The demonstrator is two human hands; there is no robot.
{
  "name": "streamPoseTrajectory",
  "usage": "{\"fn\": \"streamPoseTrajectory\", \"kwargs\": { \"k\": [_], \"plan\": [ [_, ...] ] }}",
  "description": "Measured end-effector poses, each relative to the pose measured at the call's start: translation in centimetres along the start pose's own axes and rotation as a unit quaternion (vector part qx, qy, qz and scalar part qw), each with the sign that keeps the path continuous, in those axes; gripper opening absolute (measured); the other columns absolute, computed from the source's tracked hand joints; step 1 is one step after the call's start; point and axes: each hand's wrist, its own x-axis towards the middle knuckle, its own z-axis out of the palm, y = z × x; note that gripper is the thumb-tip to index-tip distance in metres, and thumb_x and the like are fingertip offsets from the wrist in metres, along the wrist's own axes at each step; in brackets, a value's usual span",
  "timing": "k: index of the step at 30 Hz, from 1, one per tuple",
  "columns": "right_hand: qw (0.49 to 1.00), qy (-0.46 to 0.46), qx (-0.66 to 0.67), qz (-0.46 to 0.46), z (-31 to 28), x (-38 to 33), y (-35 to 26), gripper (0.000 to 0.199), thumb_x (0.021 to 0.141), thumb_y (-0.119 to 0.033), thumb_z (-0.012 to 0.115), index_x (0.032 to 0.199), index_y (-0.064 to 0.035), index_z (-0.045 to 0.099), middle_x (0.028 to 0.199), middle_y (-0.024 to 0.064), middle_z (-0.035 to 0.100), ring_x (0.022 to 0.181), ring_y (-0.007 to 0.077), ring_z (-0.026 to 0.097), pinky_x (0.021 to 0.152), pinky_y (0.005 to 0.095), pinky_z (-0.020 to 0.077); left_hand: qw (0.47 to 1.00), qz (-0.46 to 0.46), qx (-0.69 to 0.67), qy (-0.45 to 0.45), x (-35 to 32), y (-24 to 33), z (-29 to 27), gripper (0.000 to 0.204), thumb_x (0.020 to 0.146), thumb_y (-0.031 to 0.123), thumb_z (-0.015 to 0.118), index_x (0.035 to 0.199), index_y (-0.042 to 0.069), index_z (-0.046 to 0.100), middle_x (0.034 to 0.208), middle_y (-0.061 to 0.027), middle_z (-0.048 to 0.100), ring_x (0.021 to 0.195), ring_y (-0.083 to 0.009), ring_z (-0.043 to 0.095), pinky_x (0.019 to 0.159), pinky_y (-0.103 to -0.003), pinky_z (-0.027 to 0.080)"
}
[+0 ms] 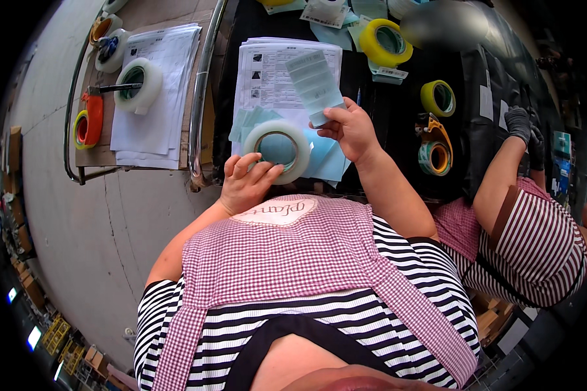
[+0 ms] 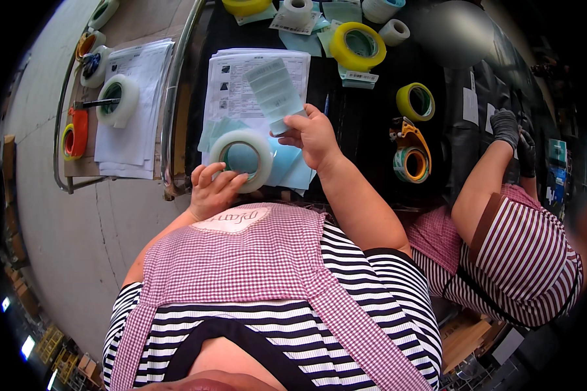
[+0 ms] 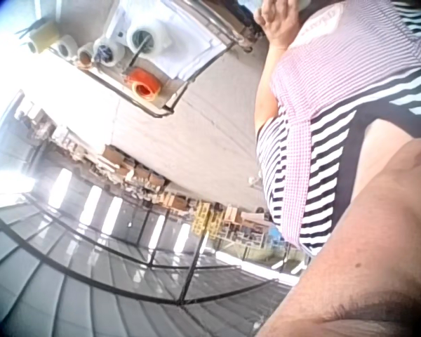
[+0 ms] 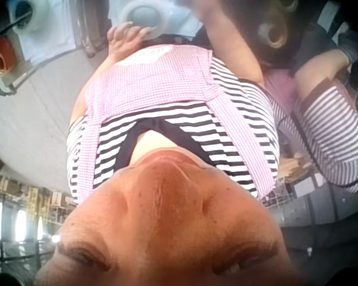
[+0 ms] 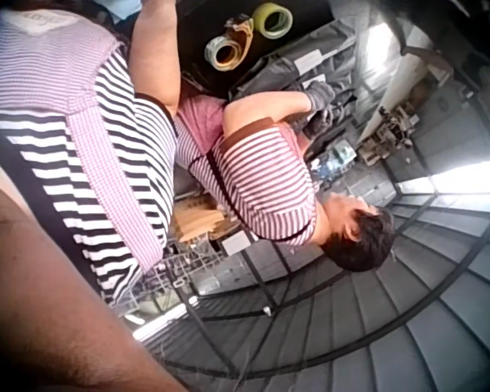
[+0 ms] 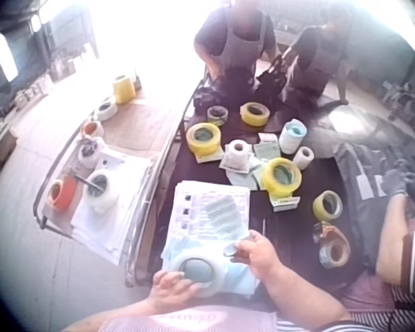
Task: The person applies adhesive labels to a series of grey poly mailers, smooths the surfaces with a blue cloth, and then prepares a new label from a roll using a tape dispenser.
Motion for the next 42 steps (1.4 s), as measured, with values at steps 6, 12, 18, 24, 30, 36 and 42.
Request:
{"fn": "streamPoseTrajectory", "kwargs": {
  "k": [6, 12, 18, 24, 30, 36, 42],
  "plan": [
    [0.999, -0.013, 0.034, 0.017, 0.5, -1.1, -0.2, 0.029, 0.091, -0.01, 0.058, 0.119, -0.005, 0.055, 0.104, 0.0119, 0.069, 0.089, 0.0255, 0.071, 0.076, 0.0368, 0.0547, 1.0, -0.008, 0.0, -0.016, -0.2, 0.0, 0.2, 0.03, 0.08, 0.019, 0.07, 0.109, 0.022, 0.068, 0.102, 0.0071, 0.064, 0.116, -0.0161, 0.049, 0.105, -0.04, 0.026],
    [0.999, -0.024, 0.032, 0.014, 0.1, -0.9, 0.2, 0.028, 0.093, -0.011, 0.056, 0.12, -0.005, 0.055, 0.104, 0.0127, 0.069, 0.091, 0.0252, 0.071, 0.076, 0.0353, 0.0561, 1.0, -0.015, -0.003, -0.025, -0.2, 0.0, 0.2, 0.032, 0.079, 0.017, 0.07, 0.11, 0.022, 0.068, 0.102, 0.0071, 0.063, 0.115, -0.0159, 0.049, 0.105, -0.041, 0.025],
    [0.999, -0.031, 0.027, 0.01, 0.1, -0.9, 0.1, 0.027, 0.093, -0.01, 0.056, 0.12, -0.0049, 0.055, 0.104, 0.0123, 0.069, 0.091, 0.0256, 0.07, 0.077, 0.0362, 0.0554, 1.0, -0.02, -0.002, -0.025, -0.1, 0.1, 0.1, 0.032, 0.078, 0.016, 0.069, 0.11, 0.022, 0.068, 0.101, 0.0072, 0.063, 0.115, -0.0153, 0.049, 0.105, -0.04, 0.025],
    [0.997, 0.047, 0.05, -0.045, -1.9, -1.1, -0.6, 0.027, 0.092, -0.007, 0.055, 0.119, -0.0035, 0.053, 0.105, 0.0136, 0.068, 0.088, 0.0276, 0.07, 0.076, 0.0368, 0.0552, 1.0, -0.016, -0.002, -0.01, 0.3, 0.2, 0.0, 0.03, 0.079, 0.016, 0.069, 0.108, 0.021, 0.068, 0.099, 0.0086, 0.063, 0.114, -0.0149, 0.049, 0.104, -0.039, 0.025],
    [0.988, 0.105, 0.069, -0.092, -6.0, -1.2, -1.7, 0.031, 0.095, -0.008, 0.054, 0.125, -0.0043, 0.052, 0.109, 0.0142, 0.068, 0.093, 0.0285, 0.07, 0.078, 0.0364, 0.0556, 1.0, -0.015, -0.003, -0.006, 0.3, 0.1, 0.0, 0.028, 0.079, 0.016, 0.068, 0.107, 0.021, 0.068, 0.099, 0.0094, 0.063, 0.113, -0.0146, 0.049, 0.102, -0.038, 0.026],
    [0.987, 0.114, 0.073, -0.087, -6.2, -1.3, -1.1, 0.031, 0.095, -0.007, 0.054, 0.125, -0.0038, 0.052, 0.11, 0.0143, 0.068, 0.093, 0.0287, 0.07, 0.077, 0.0361, 0.0563, 1.0, -0.016, -0.001, -0.014, 0.4, 0.1, 0.1, 0.028, 0.079, 0.016, 0.068, 0.107, 0.022, 0.068, 0.099, 0.0096, 0.063, 0.113, -0.0143, 0.049, 0.102, -0.038, 0.027],
    [0.989, 0.096, 0.069, -0.09, -5.9, -1.0, -0.8, 0.029, 0.094, -0.007, 0.054, 0.123, -0.0037, 0.053, 0.108, 0.0138, 0.068, 0.092, 0.0286, 0.07, 0.076, 0.0357, 0.0565, 1.0, -0.016, 0.008, -0.014, 0.5, 0.2, 0.0, 0.028, 0.079, 0.017, 0.069, 0.107, 0.022, 0.068, 0.098, 0.0102, 0.063, 0.112, -0.0138, 0.049, 0.102, -0.038, 0.027]
  ]
}}
